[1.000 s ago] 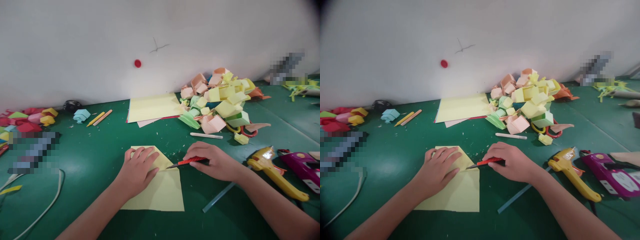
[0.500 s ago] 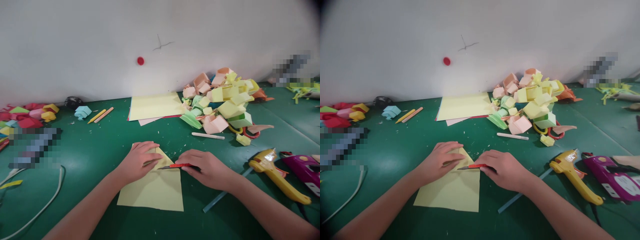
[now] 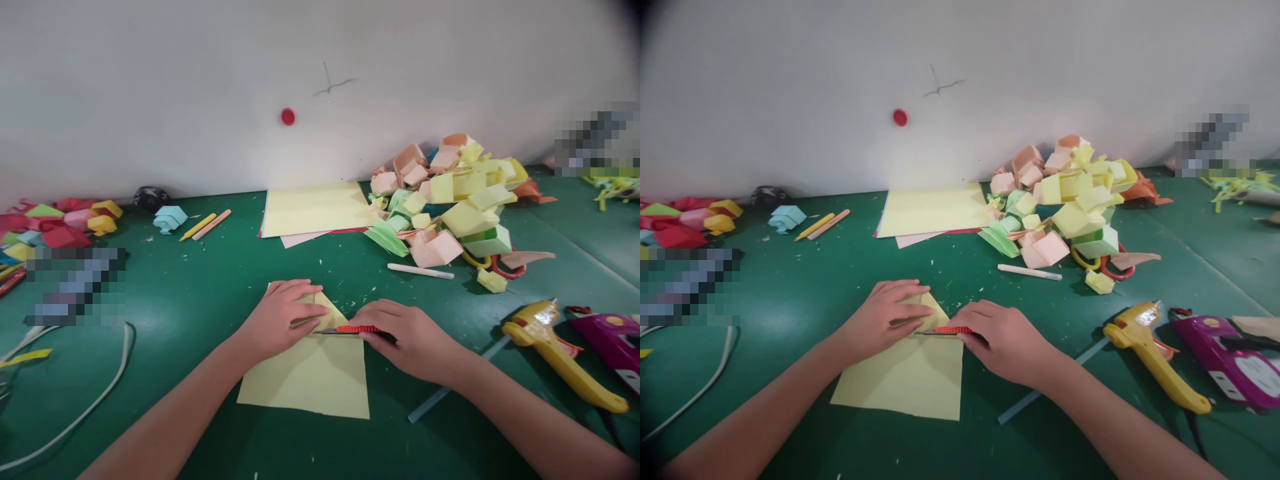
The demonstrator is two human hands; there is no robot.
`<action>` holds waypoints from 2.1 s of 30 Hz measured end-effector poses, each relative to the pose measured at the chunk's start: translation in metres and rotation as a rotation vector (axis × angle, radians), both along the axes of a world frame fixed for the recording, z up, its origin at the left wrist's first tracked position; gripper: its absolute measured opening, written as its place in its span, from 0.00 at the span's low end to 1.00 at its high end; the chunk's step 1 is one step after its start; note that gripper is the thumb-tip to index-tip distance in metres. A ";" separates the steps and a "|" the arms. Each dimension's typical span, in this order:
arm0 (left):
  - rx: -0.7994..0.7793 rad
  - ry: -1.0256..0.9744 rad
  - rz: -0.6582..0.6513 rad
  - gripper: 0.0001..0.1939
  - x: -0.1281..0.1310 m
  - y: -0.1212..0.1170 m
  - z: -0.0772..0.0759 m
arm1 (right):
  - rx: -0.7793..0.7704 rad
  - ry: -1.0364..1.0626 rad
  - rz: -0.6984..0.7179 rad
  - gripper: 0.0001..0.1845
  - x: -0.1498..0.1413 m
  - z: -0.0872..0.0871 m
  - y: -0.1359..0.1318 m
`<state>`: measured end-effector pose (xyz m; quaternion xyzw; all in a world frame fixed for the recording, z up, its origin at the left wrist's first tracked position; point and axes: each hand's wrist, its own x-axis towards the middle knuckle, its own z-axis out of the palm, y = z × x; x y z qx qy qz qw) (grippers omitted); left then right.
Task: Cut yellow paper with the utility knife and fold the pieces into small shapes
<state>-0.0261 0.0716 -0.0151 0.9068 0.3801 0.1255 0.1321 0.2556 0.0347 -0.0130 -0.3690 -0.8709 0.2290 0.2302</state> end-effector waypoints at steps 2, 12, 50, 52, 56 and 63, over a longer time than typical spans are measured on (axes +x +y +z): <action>0.003 -0.003 0.004 0.12 0.000 0.000 0.000 | 0.001 0.002 0.005 0.14 0.000 0.000 -0.001; 0.007 -0.003 0.005 0.13 0.001 0.000 0.000 | 0.015 0.002 0.012 0.15 0.001 0.000 0.001; -0.004 -0.026 0.011 0.12 0.000 0.000 -0.001 | 0.059 0.006 0.011 0.14 0.001 -0.002 0.001; 0.000 -0.027 0.008 0.12 0.000 0.000 -0.002 | 0.087 0.012 0.012 0.14 0.000 -0.003 0.001; 0.025 -0.028 -0.002 0.12 -0.001 0.000 -0.003 | 0.144 0.002 0.029 0.12 0.000 -0.002 0.001; 0.050 -0.012 -0.019 0.12 0.000 0.000 -0.002 | 0.151 -0.021 0.033 0.11 0.001 0.001 0.001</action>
